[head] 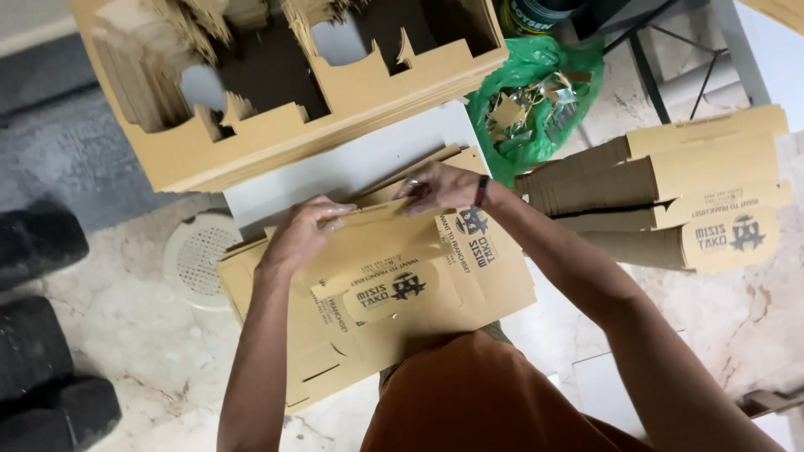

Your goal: The person assembles flat cardboard boxes by folding along pre-cut lines and tucking flaps into slots. They repeatedly pick up a flat sheet, fold the sides, and secure the structure, then place the finished box aside and repeat the process with the next sheet.

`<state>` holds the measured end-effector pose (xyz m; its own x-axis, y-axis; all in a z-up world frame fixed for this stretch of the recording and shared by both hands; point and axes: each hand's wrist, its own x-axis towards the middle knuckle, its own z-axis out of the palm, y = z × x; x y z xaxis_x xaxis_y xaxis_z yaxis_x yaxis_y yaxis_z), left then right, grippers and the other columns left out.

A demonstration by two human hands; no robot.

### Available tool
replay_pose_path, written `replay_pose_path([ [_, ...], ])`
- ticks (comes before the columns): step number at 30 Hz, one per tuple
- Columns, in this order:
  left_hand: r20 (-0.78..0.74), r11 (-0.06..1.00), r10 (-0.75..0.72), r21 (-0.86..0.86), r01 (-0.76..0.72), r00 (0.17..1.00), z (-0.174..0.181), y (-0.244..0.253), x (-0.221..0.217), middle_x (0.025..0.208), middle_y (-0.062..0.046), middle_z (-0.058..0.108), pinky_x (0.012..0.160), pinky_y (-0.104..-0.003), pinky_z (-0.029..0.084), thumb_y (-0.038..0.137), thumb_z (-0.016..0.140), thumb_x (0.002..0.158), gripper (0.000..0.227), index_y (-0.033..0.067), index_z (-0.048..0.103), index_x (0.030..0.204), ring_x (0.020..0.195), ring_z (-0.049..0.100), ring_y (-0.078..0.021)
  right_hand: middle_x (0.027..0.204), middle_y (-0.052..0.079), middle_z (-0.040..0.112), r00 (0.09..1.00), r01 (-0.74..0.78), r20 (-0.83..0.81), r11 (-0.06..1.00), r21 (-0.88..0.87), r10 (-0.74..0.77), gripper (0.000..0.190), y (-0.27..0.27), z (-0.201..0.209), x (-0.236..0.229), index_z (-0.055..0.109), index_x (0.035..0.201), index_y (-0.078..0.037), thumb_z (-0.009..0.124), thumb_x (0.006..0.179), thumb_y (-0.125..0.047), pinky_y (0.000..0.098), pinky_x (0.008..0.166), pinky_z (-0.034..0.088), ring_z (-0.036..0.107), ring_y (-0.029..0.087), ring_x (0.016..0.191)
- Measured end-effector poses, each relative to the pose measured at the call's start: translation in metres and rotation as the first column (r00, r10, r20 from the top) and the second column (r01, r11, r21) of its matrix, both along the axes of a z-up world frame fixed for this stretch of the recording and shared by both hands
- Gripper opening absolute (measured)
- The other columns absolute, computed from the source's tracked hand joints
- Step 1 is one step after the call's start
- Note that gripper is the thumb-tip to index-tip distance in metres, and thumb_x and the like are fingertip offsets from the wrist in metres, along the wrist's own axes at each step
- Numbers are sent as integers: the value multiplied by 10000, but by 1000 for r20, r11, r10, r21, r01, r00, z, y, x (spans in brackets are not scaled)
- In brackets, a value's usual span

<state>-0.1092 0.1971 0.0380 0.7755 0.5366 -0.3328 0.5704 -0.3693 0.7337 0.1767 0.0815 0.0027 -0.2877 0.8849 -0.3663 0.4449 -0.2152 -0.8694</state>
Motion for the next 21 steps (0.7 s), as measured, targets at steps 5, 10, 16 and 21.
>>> replay_pose_path([
  [5, 219, 989, -99, -89, 121, 971, 17, -7, -2, 1118, -111, 735, 995, -442, 519, 96, 720, 908, 244, 147, 788, 1136, 1110, 682, -294, 907, 28, 677, 743, 112, -641, 981, -161, -190, 458, -58, -12, 12, 705, 1188, 46, 801, 748, 131, 253, 766, 586, 653, 94, 856],
  [10, 111, 950, -261, -145, 275, 959, 56, -13, 16, 1145, -102, 734, 1011, -410, 524, 133, 712, 944, 263, 95, 754, 1201, 1101, 683, -271, 1164, 64, 750, 627, 203, -732, 963, -175, -265, 498, -110, 5, 11, 676, 1273, -2, 735, 810, 169, 245, 832, 593, 692, 103, 1060],
  [16, -194, 876, -447, -292, 384, 873, 24, -14, 42, 1336, -153, 677, 1112, -445, 472, 164, 724, 919, 373, 74, 706, 1280, 1294, 608, -316, 907, 118, 800, 858, 505, -69, 860, -74, -510, 354, -162, 63, 35, 804, 1028, -38, 944, 710, -106, 298, 738, 623, 739, 178, 807],
  [21, 19, 782, -440, -483, 394, 898, 28, -33, 97, 1308, -353, 651, 1000, -441, 557, 126, 777, 854, 513, -114, 651, 1290, 1243, 629, -401, 830, 113, 767, 658, 573, 359, 749, 332, -662, 273, -221, 37, 68, 809, 950, -115, 924, 753, -265, 354, 638, 612, 754, 275, 736],
])
